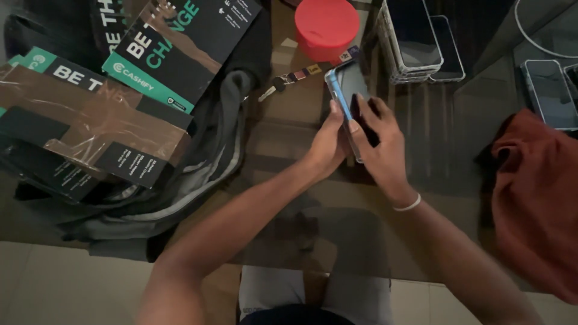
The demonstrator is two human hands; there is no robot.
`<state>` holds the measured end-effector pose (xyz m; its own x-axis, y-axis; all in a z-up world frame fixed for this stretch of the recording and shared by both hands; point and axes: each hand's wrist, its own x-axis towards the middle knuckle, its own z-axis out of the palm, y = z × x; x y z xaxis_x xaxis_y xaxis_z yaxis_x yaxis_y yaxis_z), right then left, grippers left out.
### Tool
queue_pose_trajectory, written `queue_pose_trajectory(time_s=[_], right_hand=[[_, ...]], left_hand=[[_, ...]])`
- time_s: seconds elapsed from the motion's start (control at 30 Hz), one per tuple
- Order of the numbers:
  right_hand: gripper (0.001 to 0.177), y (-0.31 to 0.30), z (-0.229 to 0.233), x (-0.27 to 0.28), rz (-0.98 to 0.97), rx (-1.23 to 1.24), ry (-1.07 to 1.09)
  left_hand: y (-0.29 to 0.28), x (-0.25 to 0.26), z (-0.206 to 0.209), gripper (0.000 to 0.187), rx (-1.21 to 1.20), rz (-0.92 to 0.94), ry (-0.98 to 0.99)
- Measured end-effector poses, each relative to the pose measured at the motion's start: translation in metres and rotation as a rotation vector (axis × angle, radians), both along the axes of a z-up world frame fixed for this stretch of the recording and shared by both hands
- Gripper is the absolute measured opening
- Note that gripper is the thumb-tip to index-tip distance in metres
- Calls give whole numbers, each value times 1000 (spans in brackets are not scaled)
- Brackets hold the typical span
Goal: Cleaning several smartphones and their cases with a cloth.
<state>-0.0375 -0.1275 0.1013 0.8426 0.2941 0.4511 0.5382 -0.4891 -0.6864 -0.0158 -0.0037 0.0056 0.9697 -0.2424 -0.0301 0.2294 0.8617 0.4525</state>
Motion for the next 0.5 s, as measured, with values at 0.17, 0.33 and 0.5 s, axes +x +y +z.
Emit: queue_pose_trajectory(time_s=[0.17,0.33,0.5], right_hand=[[49,3,-5,-4,69,-184,-42],[50,2,-8,1,89,-343,-67],[54,-8,-7,20,198,204,460]], left_hand=[[8,-6,21,60,-87,60,38],[13,-1,21,44,86,224,14],[27,7,26,41,266,345,69]])
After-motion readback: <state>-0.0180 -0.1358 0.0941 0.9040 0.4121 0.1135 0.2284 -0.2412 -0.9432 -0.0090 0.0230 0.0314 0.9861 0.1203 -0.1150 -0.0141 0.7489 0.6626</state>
